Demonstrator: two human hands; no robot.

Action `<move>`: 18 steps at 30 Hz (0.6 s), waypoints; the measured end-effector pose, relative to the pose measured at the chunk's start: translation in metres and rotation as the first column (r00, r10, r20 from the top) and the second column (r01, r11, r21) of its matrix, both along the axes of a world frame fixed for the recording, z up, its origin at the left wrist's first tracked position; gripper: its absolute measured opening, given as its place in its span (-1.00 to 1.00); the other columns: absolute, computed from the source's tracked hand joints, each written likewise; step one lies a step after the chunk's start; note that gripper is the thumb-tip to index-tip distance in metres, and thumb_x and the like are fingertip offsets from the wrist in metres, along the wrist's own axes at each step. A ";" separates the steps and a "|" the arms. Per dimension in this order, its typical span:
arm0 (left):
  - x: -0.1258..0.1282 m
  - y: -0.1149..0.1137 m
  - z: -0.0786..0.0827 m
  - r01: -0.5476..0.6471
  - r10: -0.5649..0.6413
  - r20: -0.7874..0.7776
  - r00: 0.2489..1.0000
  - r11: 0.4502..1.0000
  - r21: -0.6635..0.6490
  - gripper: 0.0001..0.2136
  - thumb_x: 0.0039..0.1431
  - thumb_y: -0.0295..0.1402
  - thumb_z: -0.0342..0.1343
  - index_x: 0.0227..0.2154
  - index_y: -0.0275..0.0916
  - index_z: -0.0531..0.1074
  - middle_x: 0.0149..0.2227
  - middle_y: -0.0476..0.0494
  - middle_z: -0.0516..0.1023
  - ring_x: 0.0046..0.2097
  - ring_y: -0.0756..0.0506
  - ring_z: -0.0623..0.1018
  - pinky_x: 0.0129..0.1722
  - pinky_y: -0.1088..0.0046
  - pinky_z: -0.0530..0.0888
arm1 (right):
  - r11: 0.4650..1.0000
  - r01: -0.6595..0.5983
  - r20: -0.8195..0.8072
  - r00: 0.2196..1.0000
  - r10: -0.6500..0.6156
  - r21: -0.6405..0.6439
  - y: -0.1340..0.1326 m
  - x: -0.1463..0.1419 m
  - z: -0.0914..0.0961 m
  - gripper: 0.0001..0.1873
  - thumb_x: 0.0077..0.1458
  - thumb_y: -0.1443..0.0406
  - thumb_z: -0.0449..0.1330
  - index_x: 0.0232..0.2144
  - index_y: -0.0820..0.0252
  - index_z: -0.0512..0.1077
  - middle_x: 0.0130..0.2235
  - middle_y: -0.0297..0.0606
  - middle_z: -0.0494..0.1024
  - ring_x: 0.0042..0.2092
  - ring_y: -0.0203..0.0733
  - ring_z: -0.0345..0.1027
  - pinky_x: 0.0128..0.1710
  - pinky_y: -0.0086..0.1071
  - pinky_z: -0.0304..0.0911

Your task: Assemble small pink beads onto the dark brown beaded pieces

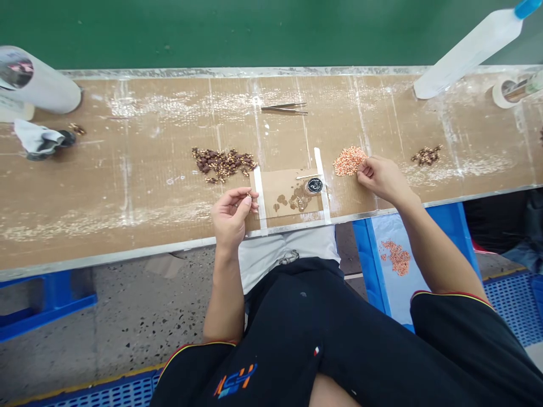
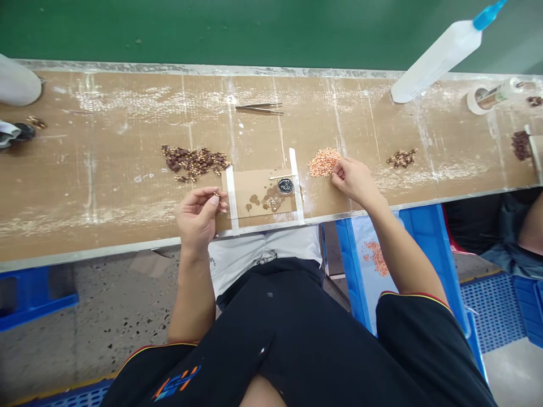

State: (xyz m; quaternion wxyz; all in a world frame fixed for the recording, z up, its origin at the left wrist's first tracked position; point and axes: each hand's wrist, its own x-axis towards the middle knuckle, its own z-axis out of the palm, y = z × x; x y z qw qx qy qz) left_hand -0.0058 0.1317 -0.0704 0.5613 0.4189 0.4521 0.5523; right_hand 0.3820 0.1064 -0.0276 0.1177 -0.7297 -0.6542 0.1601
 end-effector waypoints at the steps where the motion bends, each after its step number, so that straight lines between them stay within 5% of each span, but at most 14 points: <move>1: 0.000 0.000 0.000 0.002 -0.002 0.006 1.000 1.000 -0.001 -0.68 0.00 -0.12 0.55 -0.29 -0.20 0.69 -0.37 -0.10 0.75 -0.50 0.03 0.63 -0.50 0.57 0.59 | 1.000 -0.013 -0.004 1.000 0.013 -0.026 0.002 0.002 0.002 -0.86 0.06 0.33 0.22 -0.49 0.04 0.34 -0.38 -0.15 0.59 -0.36 -0.05 0.43 -0.19 -0.14 0.40; 9: -0.001 -0.002 -0.002 0.013 -0.013 0.043 0.999 1.000 0.014 -0.64 0.01 -0.06 0.56 -0.28 -0.21 0.68 -0.37 -0.12 0.74 -0.49 0.02 0.62 -0.50 0.56 0.59 | 0.996 0.052 -0.120 0.991 -0.061 -0.074 -0.010 0.011 0.013 -0.83 0.14 0.26 0.22 -0.27 0.10 0.61 -0.25 -0.14 0.74 -0.27 0.00 0.58 -0.14 -0.12 0.49; 18: -0.001 -0.002 -0.002 0.024 -0.024 0.013 1.000 1.000 0.010 -0.64 0.02 -0.06 0.54 -0.27 -0.21 0.67 -0.37 -0.10 0.73 -0.48 0.02 0.61 -0.48 0.55 0.58 | 0.990 0.069 0.027 0.997 -0.066 -0.123 -0.004 -0.003 0.010 -0.90 0.14 0.24 0.24 -0.42 0.06 0.46 -0.37 -0.15 0.67 -0.35 -0.01 0.51 -0.22 -0.16 0.41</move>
